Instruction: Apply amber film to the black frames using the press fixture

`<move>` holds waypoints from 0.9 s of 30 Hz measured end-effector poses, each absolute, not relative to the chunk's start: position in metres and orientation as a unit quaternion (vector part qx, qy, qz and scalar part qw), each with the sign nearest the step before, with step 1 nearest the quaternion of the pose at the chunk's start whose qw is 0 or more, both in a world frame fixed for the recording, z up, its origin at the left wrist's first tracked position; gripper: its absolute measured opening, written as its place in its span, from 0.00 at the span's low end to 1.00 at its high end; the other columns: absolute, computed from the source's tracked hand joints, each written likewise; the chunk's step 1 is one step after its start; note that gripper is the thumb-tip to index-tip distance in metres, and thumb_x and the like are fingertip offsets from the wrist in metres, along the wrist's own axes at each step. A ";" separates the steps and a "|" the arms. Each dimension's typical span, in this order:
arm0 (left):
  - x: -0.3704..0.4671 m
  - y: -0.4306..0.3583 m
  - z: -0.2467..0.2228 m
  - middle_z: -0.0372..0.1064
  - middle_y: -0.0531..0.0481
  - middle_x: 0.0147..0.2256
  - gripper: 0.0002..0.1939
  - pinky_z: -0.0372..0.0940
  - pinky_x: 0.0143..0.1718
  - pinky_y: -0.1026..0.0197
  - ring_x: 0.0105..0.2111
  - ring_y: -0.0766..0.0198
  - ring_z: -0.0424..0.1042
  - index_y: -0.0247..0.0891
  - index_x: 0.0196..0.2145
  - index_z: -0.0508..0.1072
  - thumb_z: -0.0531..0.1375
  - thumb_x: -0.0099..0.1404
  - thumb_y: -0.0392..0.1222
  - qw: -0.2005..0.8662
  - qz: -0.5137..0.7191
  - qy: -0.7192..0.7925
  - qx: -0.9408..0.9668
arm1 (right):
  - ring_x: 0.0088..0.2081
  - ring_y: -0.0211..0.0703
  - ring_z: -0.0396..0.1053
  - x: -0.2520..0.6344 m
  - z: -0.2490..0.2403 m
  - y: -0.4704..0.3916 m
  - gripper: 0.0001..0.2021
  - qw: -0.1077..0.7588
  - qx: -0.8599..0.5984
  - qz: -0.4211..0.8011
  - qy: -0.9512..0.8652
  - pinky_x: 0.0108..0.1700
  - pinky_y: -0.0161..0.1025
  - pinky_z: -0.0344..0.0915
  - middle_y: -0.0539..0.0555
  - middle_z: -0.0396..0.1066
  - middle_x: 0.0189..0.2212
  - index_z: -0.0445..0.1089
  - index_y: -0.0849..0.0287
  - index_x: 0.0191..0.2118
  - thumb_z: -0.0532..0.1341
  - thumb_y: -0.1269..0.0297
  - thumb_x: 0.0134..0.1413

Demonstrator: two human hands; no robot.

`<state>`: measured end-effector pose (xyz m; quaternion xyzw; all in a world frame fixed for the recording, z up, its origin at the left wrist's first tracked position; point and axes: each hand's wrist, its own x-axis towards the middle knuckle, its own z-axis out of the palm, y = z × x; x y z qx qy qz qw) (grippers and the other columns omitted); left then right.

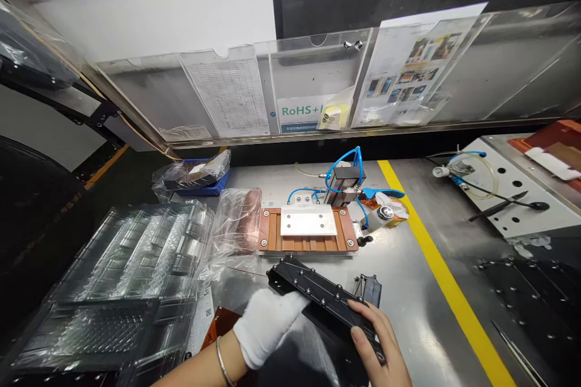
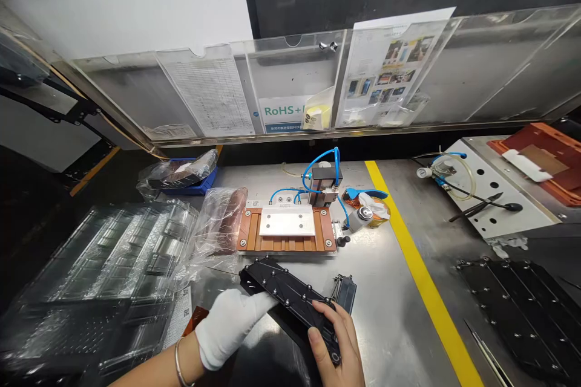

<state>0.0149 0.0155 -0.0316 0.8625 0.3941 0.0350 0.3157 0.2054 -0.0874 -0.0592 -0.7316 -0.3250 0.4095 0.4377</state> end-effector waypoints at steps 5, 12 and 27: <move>-0.015 0.026 -0.045 0.76 0.55 0.45 0.29 0.72 0.28 0.60 0.33 0.59 0.78 0.47 0.57 0.65 0.48 0.62 0.24 0.086 -0.051 0.355 0.929 | 0.59 0.57 0.57 0.207 -0.051 -0.087 0.24 0.451 -0.728 0.414 -0.309 0.63 0.57 0.49 0.55 0.65 0.50 0.72 0.50 0.43 0.58 0.38 0.47; -0.017 0.024 -0.045 0.71 0.53 0.25 0.18 0.64 0.23 0.59 0.22 0.59 0.71 0.41 0.40 0.71 0.52 0.59 0.23 -0.025 -0.078 0.353 0.932 | 0.57 0.55 0.59 0.207 -0.052 -0.083 0.24 0.436 -0.727 0.442 -0.294 0.62 0.50 0.53 0.54 0.67 0.49 0.70 0.51 0.44 0.56 0.39 0.49; 0.035 -0.009 -0.063 0.75 0.47 0.35 0.09 0.72 0.35 0.56 0.34 0.57 0.75 0.36 0.41 0.69 0.51 0.66 0.32 0.029 0.132 0.299 0.945 | 0.56 0.54 0.61 0.181 -0.067 -0.083 0.23 0.445 -0.724 0.445 -0.282 0.59 0.47 0.57 0.55 0.68 0.48 0.70 0.52 0.42 0.57 0.40 0.49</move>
